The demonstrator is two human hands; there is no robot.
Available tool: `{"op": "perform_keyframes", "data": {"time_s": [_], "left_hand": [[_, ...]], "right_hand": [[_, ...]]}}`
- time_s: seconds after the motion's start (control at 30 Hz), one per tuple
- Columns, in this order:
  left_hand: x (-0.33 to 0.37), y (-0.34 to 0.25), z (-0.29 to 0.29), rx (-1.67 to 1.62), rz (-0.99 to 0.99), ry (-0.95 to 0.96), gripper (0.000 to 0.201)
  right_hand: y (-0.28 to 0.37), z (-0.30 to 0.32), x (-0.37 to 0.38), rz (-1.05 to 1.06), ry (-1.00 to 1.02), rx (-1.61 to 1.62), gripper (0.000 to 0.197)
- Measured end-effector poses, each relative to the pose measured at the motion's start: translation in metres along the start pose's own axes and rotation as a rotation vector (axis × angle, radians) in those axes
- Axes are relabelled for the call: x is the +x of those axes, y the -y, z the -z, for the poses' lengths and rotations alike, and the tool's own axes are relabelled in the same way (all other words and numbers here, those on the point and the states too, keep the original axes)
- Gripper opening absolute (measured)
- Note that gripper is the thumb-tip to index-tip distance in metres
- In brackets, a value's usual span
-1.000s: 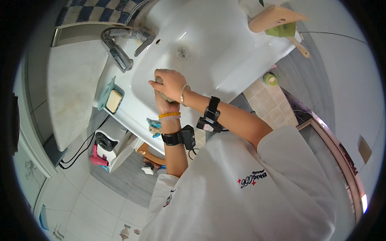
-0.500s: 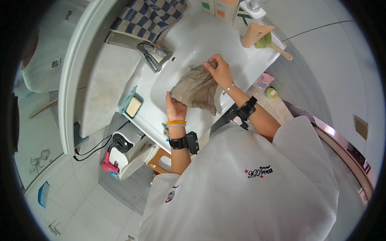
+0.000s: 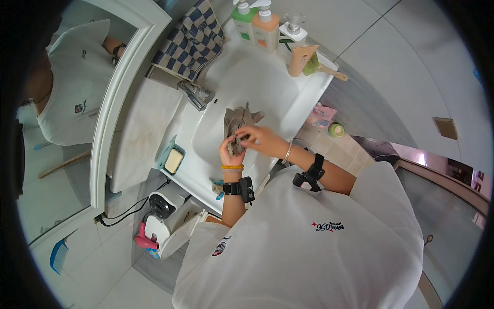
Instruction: Washing a dirty rag in a sink with water and soap.
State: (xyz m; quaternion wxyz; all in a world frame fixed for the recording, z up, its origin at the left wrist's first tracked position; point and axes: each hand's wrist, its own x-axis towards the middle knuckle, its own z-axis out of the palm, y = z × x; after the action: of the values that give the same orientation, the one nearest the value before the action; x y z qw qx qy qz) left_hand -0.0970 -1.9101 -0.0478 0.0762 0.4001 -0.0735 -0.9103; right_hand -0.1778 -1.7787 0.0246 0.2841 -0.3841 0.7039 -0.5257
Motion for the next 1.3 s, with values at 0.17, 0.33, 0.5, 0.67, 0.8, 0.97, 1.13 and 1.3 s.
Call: {"op": "perform_keyframes", "data": {"time_s": [0.17, 0.33, 0.5, 0.67, 0.8, 0.97, 1.13, 1.3], "left_hand": [[-0.008, 0.001, -0.016, -0.015, -0.016, 0.208, 0.041], [-0.017, 0.0, -0.037, -0.015, -0.064, 0.275, 0.053], [0.024, 0.02, -0.018, 0.753, -0.526, 0.3, 0.046], [0.039, 0.032, -0.092, 0.895, -0.637, 0.427, 0.025], [0.039, 0.023, -0.166, 0.247, -0.171, 0.621, 0.026], [0.069, 0.022, -0.208, 0.125, 0.149, 0.491, 0.016], [0.113, 0.017, -0.194, 0.02, 0.221, 0.617, 0.022], [0.092, 0.027, -0.232, 0.013, 0.271, 0.511, 0.025]], "right_hand": [[-0.015, 0.03, -0.003, -0.232, -0.181, 0.108, 0.019], [-0.018, 0.061, 0.003, -0.148, -0.25, -0.059, 0.015], [0.014, 0.138, 0.03, 0.212, -0.414, -0.536, 0.018], [0.037, 0.232, 0.048, 0.098, -0.682, -0.515, 0.024], [0.032, 0.281, 0.073, 0.124, -0.543, -0.683, 0.028], [0.007, 0.308, 0.095, 0.304, 0.042, -0.886, 0.037], [0.008, 0.284, 0.106, 0.037, -0.013, -0.938, 0.038], [0.01, 0.276, 0.102, -0.113, -0.18, -1.04, 0.04]]}}
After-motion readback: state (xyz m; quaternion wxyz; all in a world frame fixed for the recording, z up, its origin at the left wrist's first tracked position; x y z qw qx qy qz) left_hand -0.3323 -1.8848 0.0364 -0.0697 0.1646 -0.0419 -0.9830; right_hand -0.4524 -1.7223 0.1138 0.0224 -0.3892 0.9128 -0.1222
